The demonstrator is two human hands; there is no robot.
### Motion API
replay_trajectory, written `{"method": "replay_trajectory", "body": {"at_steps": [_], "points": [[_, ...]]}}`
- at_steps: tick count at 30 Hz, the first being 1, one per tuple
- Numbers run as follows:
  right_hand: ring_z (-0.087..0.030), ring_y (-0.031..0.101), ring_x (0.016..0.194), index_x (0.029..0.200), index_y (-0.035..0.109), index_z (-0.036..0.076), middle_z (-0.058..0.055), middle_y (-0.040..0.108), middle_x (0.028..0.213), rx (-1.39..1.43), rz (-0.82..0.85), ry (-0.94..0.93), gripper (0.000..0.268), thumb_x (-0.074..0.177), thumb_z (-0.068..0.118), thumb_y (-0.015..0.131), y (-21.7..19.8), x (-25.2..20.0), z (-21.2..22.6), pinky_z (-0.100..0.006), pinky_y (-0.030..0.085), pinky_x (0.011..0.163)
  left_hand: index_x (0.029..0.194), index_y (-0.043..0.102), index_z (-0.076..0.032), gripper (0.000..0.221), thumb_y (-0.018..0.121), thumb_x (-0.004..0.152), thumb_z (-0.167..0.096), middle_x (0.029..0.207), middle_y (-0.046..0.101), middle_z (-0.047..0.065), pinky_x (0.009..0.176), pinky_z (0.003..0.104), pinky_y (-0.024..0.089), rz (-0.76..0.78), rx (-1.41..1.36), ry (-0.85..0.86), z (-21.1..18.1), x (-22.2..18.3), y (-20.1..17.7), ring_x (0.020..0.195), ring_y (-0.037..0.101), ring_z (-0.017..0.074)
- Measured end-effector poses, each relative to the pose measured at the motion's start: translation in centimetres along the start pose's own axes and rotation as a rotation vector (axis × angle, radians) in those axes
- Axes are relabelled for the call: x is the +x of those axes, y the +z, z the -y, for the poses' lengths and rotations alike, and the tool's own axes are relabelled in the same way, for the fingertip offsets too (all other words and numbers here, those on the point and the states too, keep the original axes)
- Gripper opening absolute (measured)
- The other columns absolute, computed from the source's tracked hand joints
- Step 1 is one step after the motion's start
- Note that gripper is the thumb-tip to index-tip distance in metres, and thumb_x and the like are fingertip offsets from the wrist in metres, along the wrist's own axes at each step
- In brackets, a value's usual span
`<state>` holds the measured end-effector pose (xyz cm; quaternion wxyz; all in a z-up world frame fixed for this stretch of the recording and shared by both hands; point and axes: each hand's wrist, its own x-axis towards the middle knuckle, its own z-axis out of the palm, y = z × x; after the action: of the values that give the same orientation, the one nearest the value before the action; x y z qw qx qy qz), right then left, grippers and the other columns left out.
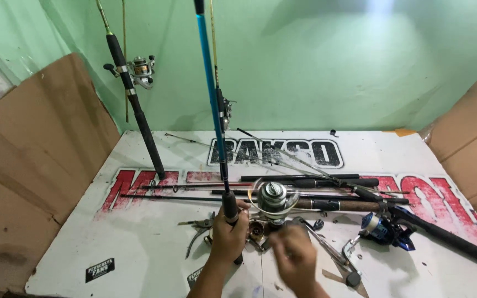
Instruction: The person disassembles and inspects parts of a spinning fishing reel on a workspace with multiple fishing rods.
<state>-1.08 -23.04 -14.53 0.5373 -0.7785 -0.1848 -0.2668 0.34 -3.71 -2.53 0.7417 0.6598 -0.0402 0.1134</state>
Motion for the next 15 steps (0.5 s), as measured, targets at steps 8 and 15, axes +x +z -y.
{"method": "replay_trajectory", "body": {"at_steps": [8, 15], "points": [[-0.02, 0.058, 0.116, 0.141, 0.044, -0.002, -0.014, 0.056, 0.13, 0.333, -0.108, 0.055, 0.062, 0.088, 0.011, 0.074, -3.1, 10.0, 12.8, -0.034, 0.05, 0.097, 0.108, 0.062, -0.005, 0.012, 0.058, 0.096, -0.006, 0.076, 0.06, -0.002, 0.049, 0.023, 0.042, -0.016, -0.014, 0.056, -0.2, -0.9, -0.3, 0.056, 0.051, 0.0035], [-0.018, 0.07, 0.115, 0.133, 0.06, -0.003, -0.015, 0.069, 0.123, 0.479, -0.103, 0.232, 0.037, 0.1, 0.011, 0.066, -1.6, 8.4, 9.9, -0.034, 0.056, 0.1, 0.108, 0.062, -0.006, 0.012, 0.058, 0.098, -0.01, 0.073, 0.058, -0.001, 0.049, 0.023, 0.045, -0.016, 0.032, 0.091, -0.4, -0.3, -0.6, 0.055, 0.052, 0.0041]]}}
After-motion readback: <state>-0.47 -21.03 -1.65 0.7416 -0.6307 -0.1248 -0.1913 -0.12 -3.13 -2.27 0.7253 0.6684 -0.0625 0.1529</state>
